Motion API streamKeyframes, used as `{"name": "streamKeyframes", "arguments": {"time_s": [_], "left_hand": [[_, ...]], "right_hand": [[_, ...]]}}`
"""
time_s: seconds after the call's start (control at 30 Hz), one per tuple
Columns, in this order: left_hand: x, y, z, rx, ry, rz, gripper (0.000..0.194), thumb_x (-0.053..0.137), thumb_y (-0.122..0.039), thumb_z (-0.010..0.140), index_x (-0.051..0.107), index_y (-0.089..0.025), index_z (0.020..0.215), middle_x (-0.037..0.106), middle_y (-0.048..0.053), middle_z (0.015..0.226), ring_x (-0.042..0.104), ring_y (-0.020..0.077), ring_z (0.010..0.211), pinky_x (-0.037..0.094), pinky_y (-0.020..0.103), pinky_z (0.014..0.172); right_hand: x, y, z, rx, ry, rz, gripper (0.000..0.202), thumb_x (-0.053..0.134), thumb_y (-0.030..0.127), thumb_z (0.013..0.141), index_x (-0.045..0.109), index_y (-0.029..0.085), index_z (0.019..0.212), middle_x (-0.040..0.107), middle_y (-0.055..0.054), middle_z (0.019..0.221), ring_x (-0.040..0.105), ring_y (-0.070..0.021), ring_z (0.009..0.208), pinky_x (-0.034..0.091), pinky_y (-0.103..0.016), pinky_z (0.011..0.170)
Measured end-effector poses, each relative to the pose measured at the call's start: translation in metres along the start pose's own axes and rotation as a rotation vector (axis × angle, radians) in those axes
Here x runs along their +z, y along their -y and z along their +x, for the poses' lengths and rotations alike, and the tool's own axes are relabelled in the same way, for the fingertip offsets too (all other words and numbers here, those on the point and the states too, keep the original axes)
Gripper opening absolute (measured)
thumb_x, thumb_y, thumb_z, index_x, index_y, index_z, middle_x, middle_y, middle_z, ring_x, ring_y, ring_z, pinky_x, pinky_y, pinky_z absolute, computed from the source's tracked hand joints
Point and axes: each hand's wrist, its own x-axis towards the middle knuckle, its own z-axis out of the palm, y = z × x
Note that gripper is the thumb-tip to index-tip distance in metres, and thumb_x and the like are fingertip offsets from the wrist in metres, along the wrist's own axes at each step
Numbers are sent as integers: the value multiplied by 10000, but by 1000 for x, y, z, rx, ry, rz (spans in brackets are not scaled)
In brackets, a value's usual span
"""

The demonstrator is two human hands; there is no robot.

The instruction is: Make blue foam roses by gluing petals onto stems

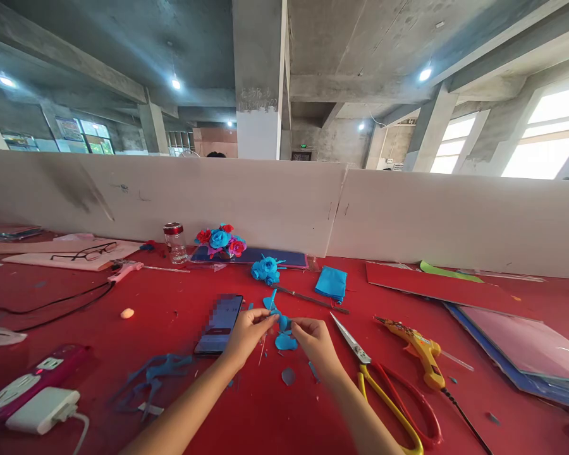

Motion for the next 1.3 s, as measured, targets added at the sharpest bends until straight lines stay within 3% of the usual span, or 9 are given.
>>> {"name": "streamKeyframes", "arguments": {"time_s": [0.23, 0.4, 0.53, 0.6, 0.73, 0.93, 1.03, 1.13, 1.3], "left_hand": [[0, -4, -1, -17, -58, -7, 274, 584, -396, 676, 646, -133, 714, 531, -19, 472, 429, 95, 399, 303, 208, 414], [-2, -4, -2, -9, -105, 22, 279, 588, -413, 684, 641, -141, 708, 570, -1, 486, 475, 110, 421, 335, 209, 431], [-1, -2, -2, -14, -83, 39, 313, 572, -449, 691, 645, -145, 693, 589, 12, 495, 492, 121, 423, 345, 216, 433], [0, -1, -2, -16, -49, 34, 325, 558, -458, 699, 648, -147, 669, 581, 11, 485, 492, 123, 426, 345, 216, 432], [2, -1, -2, -34, 5, -12, 336, 555, -459, 703, 670, -144, 706, 550, -7, 475, 484, 121, 439, 339, 215, 432], [3, -3, -5, -63, 101, -65, 456, 639, -492, 632, 676, -122, 897, 591, 6, 549, 528, 140, 513, 378, 226, 496], [4, -4, -6, -6, 150, -32, 374, 627, -485, 651, 687, -130, 755, 580, 12, 527, 520, 140, 514, 363, 222, 494], [3, -4, -6, 37, 128, -15, 334, 570, -458, 707, 644, -146, 612, 562, 9, 499, 505, 137, 499, 364, 225, 496], [2, -5, -5, 16, 99, -35, 294, 552, -417, 722, 616, -145, 630, 547, -4, 498, 489, 127, 477, 364, 223, 484]], "right_hand": [[1, -3, 0, 4, -14, 13, 334, 631, 465, 652, 676, 136, 685, 607, -11, 594, 469, -116, 534, 347, -230, 516], [-4, -14, 5, -6, -216, -142, 327, 645, 476, 618, 597, 160, 550, 551, 6, 500, 443, -116, 477, 332, -242, 478], [-7, -20, 7, -106, -347, -299, 323, 636, 478, 620, 528, 187, 529, 560, -3, 523, 487, -146, 524, 366, -260, 509], [-7, -19, 7, -96, -329, -255, 290, 628, 463, 634, 540, 189, 601, 570, 0, 530, 501, -150, 521, 372, -256, 497], [-3, -13, 4, -58, -162, -136, 252, 605, 405, 685, 613, 164, 756, 661, -51, 685, 578, -187, 631, 426, -275, 569], [-2, -11, 2, -105, -122, -237, 260, 595, 402, 702, 670, 153, 713, 675, -64, 681, 583, -202, 645, 430, -288, 591], [-1, -13, 4, -94, -82, -187, 277, 600, 417, 696, 662, 148, 692, 662, -55, 658, 570, -187, 629, 418, -275, 574], [1, -9, 3, -48, -53, -44, 288, 620, 441, 671, 644, 154, 673, 648, -35, 643, 552, -157, 587, 395, -249, 533], [3, -2, 0, 20, -67, 67, 322, 632, 468, 649, 644, 147, 650, 581, 5, 543, 454, -97, 477, 324, -218, 458]]}}
